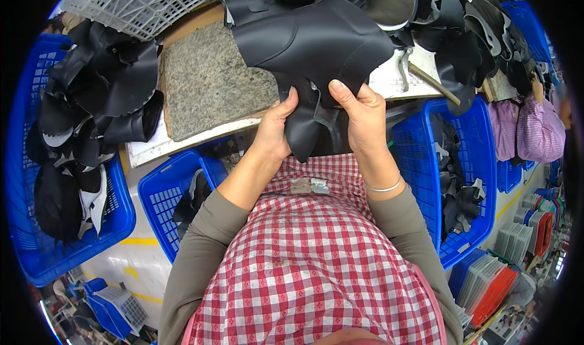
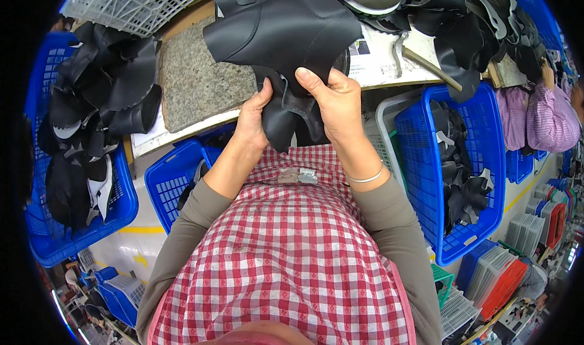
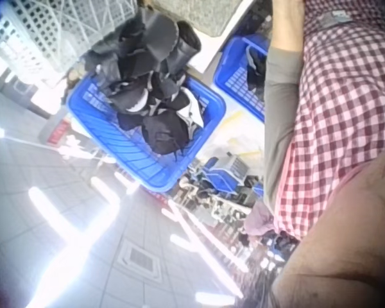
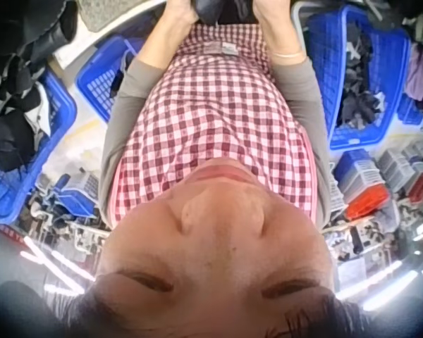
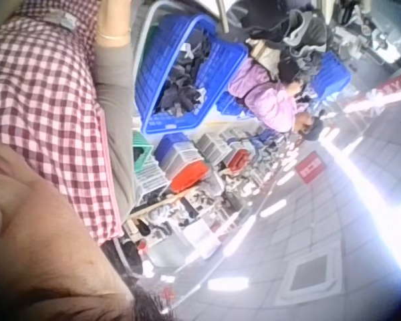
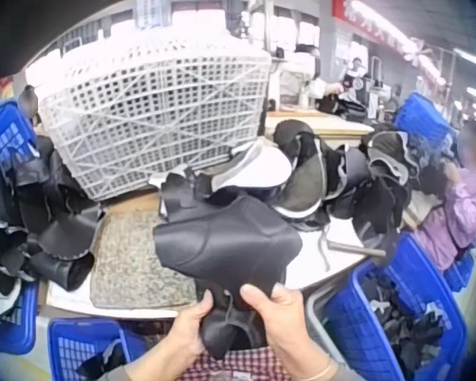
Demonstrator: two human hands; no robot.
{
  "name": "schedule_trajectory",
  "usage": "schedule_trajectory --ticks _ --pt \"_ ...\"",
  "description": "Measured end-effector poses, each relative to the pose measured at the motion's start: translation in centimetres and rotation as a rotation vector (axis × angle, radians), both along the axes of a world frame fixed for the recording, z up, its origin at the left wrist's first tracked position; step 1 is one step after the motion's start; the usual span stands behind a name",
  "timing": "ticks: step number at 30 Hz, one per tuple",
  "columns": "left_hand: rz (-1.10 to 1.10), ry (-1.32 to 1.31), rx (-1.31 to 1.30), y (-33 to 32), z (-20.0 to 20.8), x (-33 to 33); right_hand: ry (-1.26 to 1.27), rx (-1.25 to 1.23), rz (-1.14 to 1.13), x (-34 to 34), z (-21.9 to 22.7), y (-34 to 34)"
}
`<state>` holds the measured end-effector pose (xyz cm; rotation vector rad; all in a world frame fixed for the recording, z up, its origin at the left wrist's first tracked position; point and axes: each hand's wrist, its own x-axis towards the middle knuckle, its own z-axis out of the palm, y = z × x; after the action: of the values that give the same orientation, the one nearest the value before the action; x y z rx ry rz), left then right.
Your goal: The person repeatedly picks black shoe uppers from a blue bin, aligns and folds the edges by hand, and places them back on the table or into the bin. The hands manipulate the flexible material to shape the uppers without using tools.
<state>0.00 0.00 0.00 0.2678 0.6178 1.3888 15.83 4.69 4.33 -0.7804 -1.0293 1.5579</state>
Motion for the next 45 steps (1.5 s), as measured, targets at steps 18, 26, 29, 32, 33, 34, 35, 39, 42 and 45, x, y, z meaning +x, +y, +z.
schedule_trajectory --ticks 18,26,29,32,33,34,35,39,42,45 --pt "-0.192 1.485 -0.051 -6.0 6.7 -16.1 -1.014 0.907 0.404 2.6 8.6 3.5" --pt "-0.634 0.549 -0.116 -12.3 0.8 -11.8 -1.167 1.998 0.633 2.7 6.6 -4.2" --pt "-0.714 0.332 -0.38 -13.0 -1.0 -7.8 -1.162 1.961 0.656 3.0 5.1 -5.7" --pt "-0.632 -0.135 -0.203 -12.9 -1.7 -6.7 -1.14 1.937 0.703 3.6 4.1 -6.9" --pt "-0.59 -0.142 -0.12 -12.9 -1.8 -6.8 -1.143 1.947 0.732 3.8 3.9 -7.2" --pt "-0.582 -0.124 -0.055 -12.9 -2.1 -6.6 -1.188 1.926 0.722 4.0 3.7 -7.4" --pt "-0.573 -0.097 -0.005 -12.9 -2.3 -6.6 -1.186 1.889 0.661 4.3 3.4 -7.5" --pt "-0.275 1.522 0.233 -13.4 -3.0 -4.1 -1.221 1.711 0.7 4.7 1.9 -7.9" --pt "-0.349 1.724 0.198 -13.5 -1.9 -3.0 -1.288 1.67 0.755 4.8 0.5 -8.5" --pt "-0.273 1.633 0.116 -12.8 0.7 -4.2 -1.245 1.61 0.632 5.3 -0.2 -8.6"
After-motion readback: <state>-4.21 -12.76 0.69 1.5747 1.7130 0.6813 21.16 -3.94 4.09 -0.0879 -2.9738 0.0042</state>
